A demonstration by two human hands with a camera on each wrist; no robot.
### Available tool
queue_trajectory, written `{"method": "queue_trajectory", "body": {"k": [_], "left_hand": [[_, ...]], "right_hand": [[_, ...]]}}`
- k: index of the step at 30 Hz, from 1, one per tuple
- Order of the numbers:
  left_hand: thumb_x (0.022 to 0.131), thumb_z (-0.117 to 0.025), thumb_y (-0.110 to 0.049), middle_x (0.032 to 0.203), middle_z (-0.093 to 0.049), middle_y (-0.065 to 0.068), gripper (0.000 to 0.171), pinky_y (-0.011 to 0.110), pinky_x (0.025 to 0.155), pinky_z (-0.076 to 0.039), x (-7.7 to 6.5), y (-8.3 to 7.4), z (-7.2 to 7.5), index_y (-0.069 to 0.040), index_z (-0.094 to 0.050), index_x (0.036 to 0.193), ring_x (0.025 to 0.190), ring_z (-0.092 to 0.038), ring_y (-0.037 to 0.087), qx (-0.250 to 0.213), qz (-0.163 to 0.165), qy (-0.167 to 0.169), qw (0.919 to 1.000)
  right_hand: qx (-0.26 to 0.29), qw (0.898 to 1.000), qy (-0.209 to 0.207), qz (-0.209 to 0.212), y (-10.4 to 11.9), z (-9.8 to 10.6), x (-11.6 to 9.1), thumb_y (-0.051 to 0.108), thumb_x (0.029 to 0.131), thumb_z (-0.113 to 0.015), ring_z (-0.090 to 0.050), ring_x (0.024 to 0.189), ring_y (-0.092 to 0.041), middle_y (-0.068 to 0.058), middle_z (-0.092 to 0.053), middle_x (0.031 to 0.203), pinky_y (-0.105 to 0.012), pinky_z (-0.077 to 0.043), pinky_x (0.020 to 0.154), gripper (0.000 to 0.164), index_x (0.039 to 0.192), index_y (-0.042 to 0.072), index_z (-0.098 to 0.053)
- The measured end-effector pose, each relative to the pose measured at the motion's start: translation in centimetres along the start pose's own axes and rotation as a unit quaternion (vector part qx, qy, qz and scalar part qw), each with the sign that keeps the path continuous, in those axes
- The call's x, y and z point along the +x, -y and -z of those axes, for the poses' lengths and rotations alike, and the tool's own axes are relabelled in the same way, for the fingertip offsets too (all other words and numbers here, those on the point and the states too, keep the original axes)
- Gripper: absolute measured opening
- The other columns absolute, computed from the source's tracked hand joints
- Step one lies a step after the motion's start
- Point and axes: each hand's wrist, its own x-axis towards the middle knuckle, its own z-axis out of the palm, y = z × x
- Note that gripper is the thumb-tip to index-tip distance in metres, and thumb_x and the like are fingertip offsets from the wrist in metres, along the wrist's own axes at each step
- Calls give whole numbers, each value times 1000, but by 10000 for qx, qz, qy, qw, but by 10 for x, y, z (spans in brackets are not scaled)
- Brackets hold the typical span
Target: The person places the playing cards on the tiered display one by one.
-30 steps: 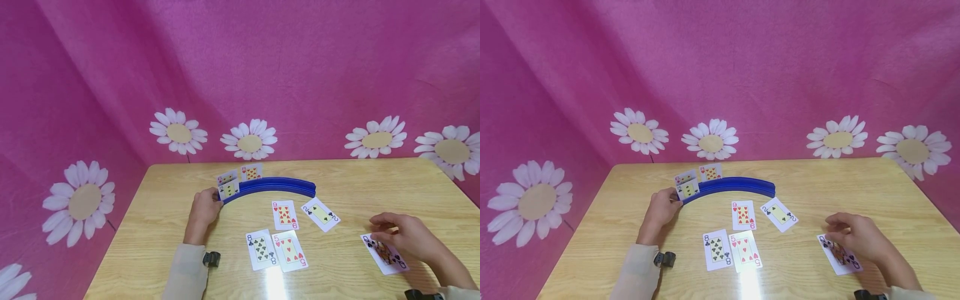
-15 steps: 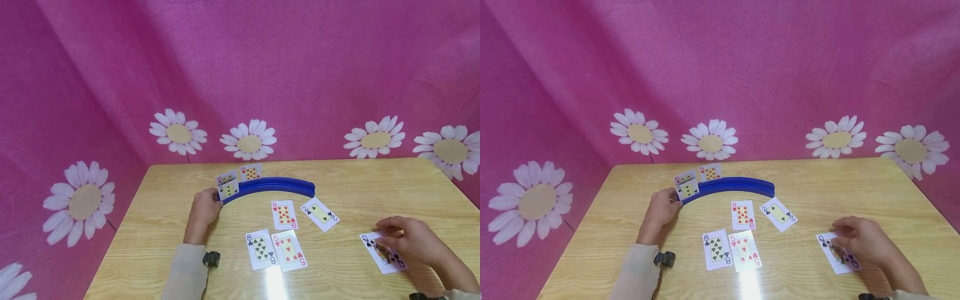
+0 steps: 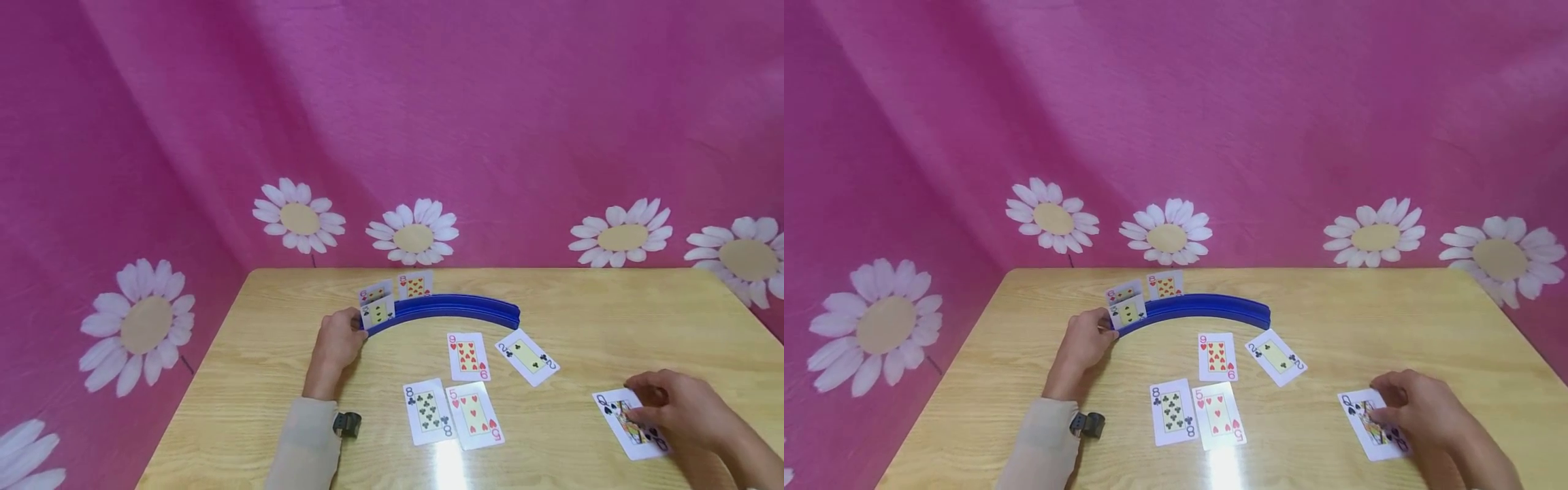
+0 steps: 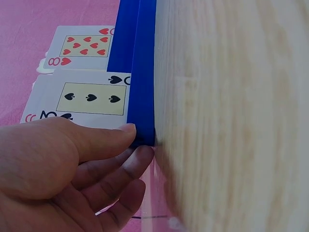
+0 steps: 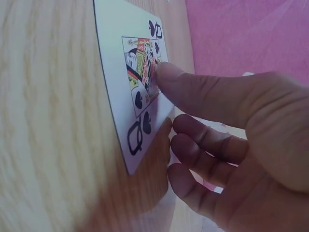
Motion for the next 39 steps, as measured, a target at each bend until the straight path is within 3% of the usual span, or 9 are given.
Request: {"method": "queue_trajectory", "body": {"k": [5, 11, 16, 31, 39], "left_hand": [[90, -72, -1, 106, -69, 15, 33, 42, 92, -51, 1, 0, -4, 4, -66, 122, 98, -63, 25, 65, -183, 51, 9998], [87, -75, -1, 99, -71, 13, 30, 41, 86, -53, 1, 0, -5, 3, -69, 115, 93, -65, 24, 288, -413, -150, 9986], [88, -74, -1, 100, -70, 14, 30, 40, 87, -53, 0, -1, -5, 3, -69, 117, 93, -65, 24, 204, -336, -102, 9992], [88, -75, -2, 99, -71, 12, 30, 41, 87, -53, 0, 2, -4, 2, -69, 117, 94, -65, 23, 259, -317, -108, 9991], [89, -74, -3, 102, -71, 13, 32, 41, 89, -52, 0, 2, 0, 2, -68, 120, 96, -64, 23, 253, -227, -126, 9993]], "right_hand": [[-71, 9991, 361, -212, -5, -2, -4, 26, 72, -89, -50, 76, -16, -2, -65, 91, -36, -45, 66, 45, 105, -1, -72], [28, 9982, 501, -320, -7, -3, -2, 27, 73, -89, -54, 79, -13, -4, -68, 96, -34, -48, 67, 52, 111, -4, -70], [76, 9968, 646, -465, -8, -3, 1, 28, 73, -89, -53, 81, -17, -5, -68, 96, -39, -48, 71, 52, 110, -3, -71], [176, 9966, 598, -532, -2, -4, 5, 21, 72, -90, -53, 80, -18, 0, -65, 92, -32, -46, 68, 42, 104, 3, -69], [425, 9959, 563, -575, 2, -2, 12, 15, 74, -88, -58, 80, -18, -1, -66, 91, -26, -47, 65, 40, 103, 1, -66]]}}
